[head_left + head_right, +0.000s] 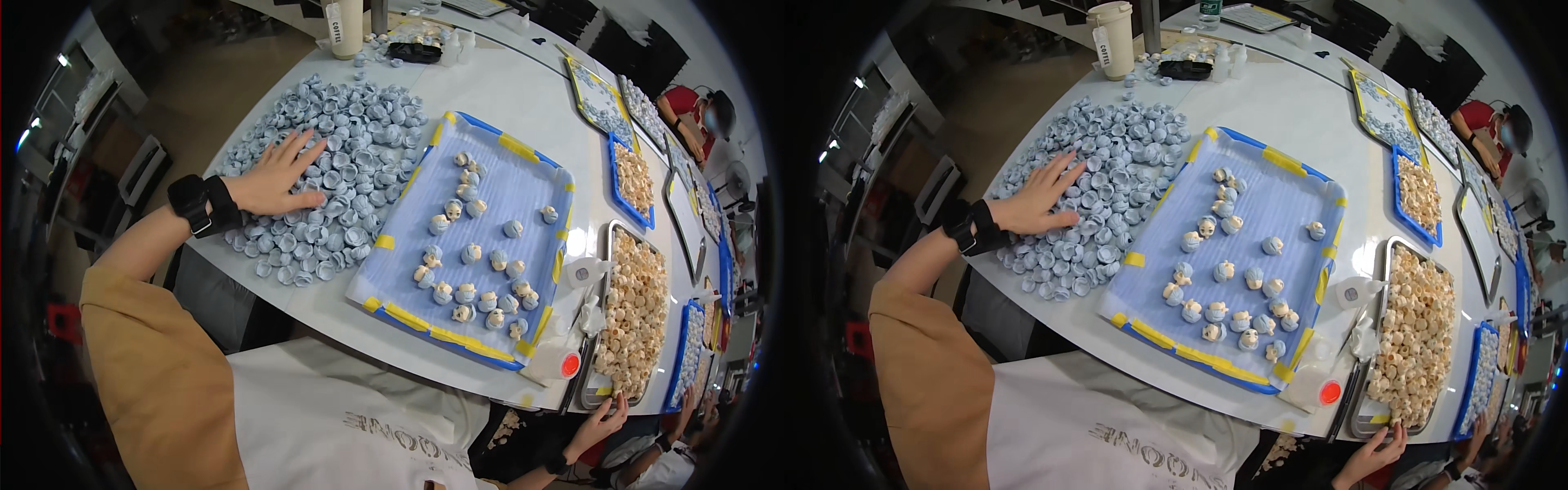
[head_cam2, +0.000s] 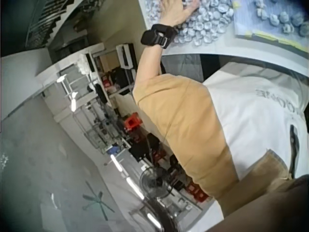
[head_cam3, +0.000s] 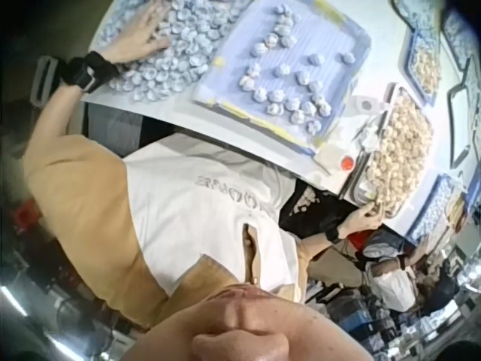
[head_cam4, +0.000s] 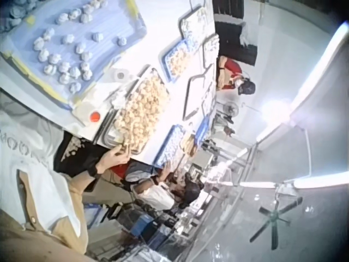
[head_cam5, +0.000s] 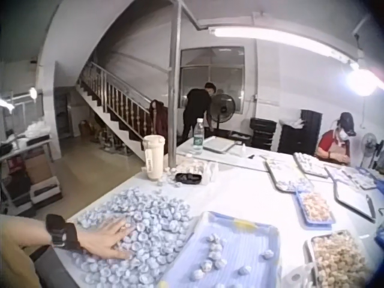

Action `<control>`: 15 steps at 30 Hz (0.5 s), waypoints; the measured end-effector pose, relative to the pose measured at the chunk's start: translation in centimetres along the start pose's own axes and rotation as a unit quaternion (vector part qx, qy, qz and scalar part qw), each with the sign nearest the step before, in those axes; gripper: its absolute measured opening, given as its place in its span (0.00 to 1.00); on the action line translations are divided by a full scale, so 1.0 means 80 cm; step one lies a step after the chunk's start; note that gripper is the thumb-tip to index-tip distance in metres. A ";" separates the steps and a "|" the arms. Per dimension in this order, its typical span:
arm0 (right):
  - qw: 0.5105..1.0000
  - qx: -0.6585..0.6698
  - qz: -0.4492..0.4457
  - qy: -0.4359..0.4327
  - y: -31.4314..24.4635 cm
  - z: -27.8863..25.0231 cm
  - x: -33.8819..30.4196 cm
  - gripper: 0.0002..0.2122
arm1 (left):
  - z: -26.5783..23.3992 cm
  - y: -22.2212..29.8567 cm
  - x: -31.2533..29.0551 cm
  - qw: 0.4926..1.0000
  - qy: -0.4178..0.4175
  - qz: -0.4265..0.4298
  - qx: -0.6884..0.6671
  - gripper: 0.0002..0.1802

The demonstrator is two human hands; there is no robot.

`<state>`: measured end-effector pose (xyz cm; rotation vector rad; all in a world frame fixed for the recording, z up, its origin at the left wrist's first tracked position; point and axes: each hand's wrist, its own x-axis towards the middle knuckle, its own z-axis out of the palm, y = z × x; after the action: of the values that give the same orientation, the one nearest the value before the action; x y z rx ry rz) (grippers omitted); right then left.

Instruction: The person assembles small doll figures by attaching light blue hair pieces to beige head bodies. They repeatedly pick up a hair piece and a head, apply glue from a bottle to the head, and press the hair piece onto it. The completed figures are placed on a blue tray on the table.

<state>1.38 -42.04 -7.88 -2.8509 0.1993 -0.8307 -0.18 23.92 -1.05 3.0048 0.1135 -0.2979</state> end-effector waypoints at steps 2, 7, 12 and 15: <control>1.000 0.004 -0.004 0.001 0.002 0.001 0.000 0.15 | 0.003 0.008 -0.007 0.999 -0.006 0.004 0.036 0.46; 1.000 0.008 0.000 0.000 0.001 0.004 0.001 0.14 | 0.002 0.013 -0.016 0.999 -0.002 0.002 0.032 0.44; 1.000 0.007 0.001 0.007 -0.002 0.004 -0.001 0.14 | -0.003 0.030 -0.025 0.996 -0.065 -0.008 0.068 0.43; 1.000 0.016 0.001 0.007 -0.003 0.004 -0.001 0.14 | -0.001 0.033 -0.026 0.998 -0.049 -0.012 0.041 0.43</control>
<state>1.52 -41.73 -8.13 -2.8154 0.1886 -0.8463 -2.01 21.17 -0.23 3.0644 0.1299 -0.4624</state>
